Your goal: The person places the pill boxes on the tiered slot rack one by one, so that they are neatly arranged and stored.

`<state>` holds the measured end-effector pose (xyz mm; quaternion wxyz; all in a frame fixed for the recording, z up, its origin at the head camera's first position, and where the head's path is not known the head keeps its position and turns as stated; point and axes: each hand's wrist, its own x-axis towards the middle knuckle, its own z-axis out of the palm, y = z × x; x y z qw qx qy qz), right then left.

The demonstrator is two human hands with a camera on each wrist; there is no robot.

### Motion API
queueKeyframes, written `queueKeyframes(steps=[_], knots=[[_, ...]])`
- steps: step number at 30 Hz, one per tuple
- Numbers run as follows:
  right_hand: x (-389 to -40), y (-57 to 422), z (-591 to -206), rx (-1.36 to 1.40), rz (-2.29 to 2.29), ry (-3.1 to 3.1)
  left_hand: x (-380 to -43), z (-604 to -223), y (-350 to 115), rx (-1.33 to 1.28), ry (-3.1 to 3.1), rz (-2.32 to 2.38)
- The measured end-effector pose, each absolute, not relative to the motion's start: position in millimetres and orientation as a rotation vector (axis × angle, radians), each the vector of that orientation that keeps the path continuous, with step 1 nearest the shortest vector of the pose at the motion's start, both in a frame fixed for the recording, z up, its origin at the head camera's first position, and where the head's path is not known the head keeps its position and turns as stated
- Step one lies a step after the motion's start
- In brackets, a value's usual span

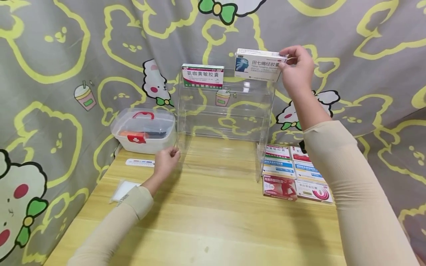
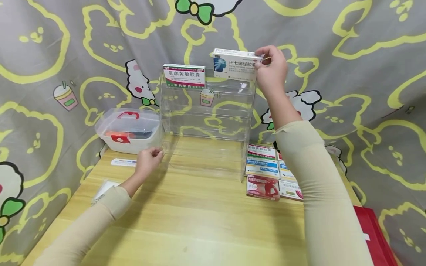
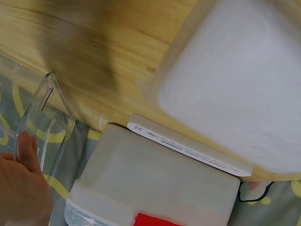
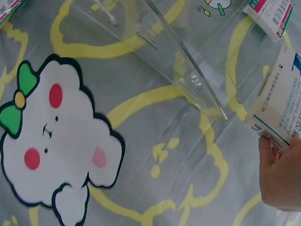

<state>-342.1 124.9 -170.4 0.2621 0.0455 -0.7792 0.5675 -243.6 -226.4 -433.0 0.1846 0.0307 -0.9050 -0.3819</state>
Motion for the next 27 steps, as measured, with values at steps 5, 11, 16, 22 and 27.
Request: queueKeyframes(steps=[5, 11, 16, 22, 27], knots=[[-364, 115, -174, 0.08, 1.494, -2.145, -244, -438, -227, 0.036, -2.548, -1.034], [-378, 112, -175, 0.079, 1.497, -2.12, -244, -440, -223, 0.01, -2.545, -1.03], [-386, 114, -172, 0.138, 1.42, -2.166, -244, -434, -226, 0.026, -2.561, -1.007], [-391, 117, -175, 0.119, 1.306, -2.336, -244, -428, -232, 0.028, -2.567, -0.962], [-391, 123, -182, 0.073, 1.175, -2.485, -246, -433, -229, 0.0, -2.576, -0.941]])
